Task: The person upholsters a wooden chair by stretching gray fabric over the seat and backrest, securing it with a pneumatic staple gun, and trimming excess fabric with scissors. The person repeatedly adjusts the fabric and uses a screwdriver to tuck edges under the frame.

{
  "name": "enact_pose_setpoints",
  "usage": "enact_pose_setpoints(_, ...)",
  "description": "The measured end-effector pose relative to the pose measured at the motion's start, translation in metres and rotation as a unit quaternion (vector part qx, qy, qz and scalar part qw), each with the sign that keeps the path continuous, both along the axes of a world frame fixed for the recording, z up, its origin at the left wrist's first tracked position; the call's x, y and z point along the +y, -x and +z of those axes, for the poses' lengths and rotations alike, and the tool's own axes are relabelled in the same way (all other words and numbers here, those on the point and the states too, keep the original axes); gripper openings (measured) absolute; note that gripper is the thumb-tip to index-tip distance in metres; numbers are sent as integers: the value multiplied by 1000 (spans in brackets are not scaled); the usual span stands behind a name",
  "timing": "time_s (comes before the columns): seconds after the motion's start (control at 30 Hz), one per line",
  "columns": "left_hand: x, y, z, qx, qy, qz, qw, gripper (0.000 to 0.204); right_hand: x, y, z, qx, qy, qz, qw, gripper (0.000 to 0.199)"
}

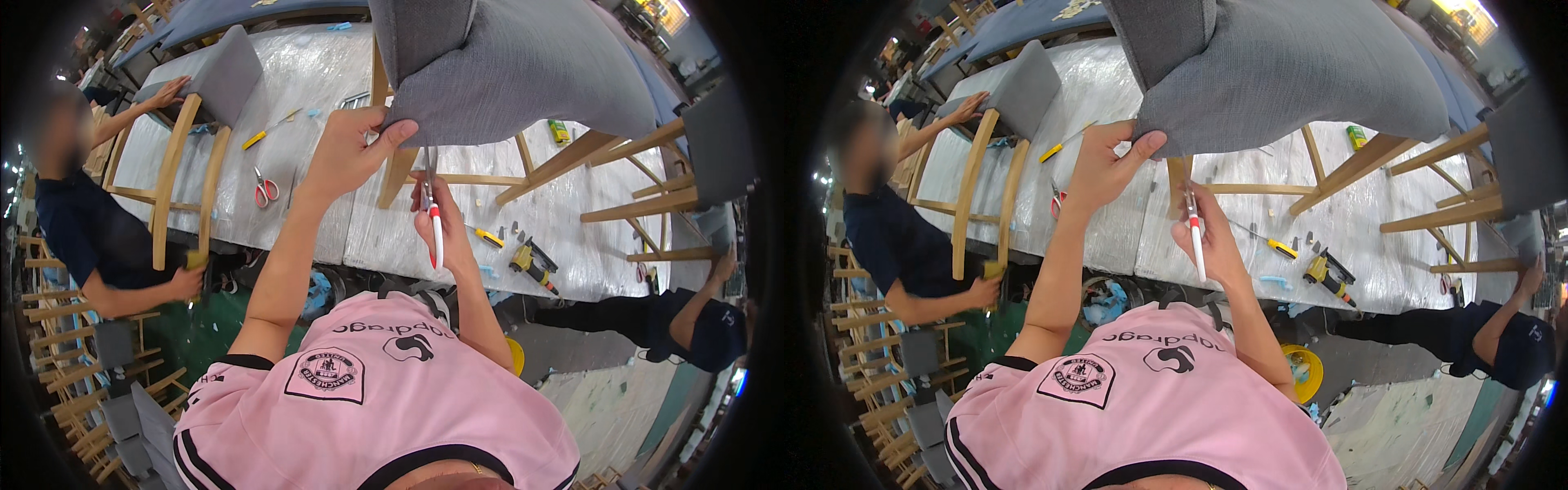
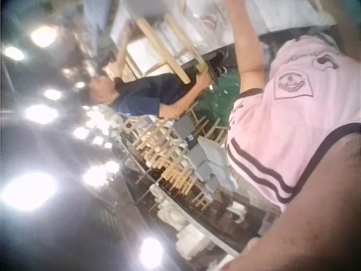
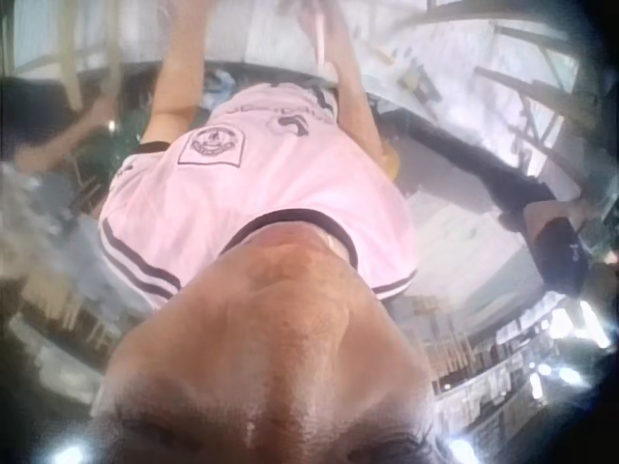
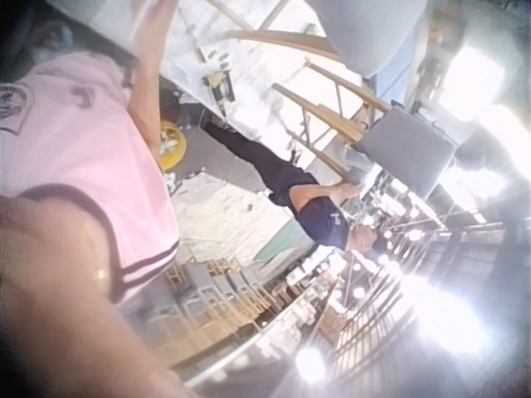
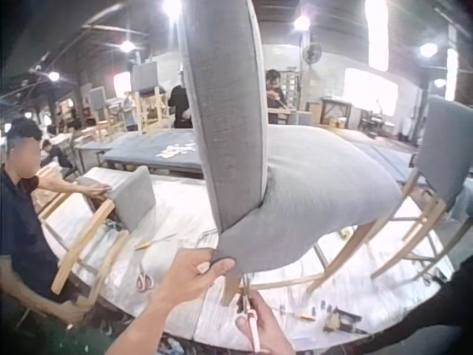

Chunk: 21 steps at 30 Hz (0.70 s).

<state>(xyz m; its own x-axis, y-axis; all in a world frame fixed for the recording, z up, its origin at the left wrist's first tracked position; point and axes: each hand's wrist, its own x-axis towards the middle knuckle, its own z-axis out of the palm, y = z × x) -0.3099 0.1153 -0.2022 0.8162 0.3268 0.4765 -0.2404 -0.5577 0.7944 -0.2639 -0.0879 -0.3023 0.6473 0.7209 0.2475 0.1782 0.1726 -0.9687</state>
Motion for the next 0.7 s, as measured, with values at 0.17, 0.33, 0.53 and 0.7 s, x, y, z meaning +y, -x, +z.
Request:
enact_pose_setpoints(0.17,2,1,-13,-23,-27,-14,999,43,18,7,35,-23,-10,-12,1000,65)
enact_pose_setpoints(0.33,1,2,-10,-30,-24,-34,999,41,17,13,40,21,35,-55,998,55)
enact_pose_setpoints(0.53,-5,8,-8,-1,-6,-83,997,39,21,14,44,-84,-36,-119,989,55)
enact_pose_setpoints(0.7,-16,11,-2,16,-43,-85,995,31,5,10,61,-47,94,-165,981,52)
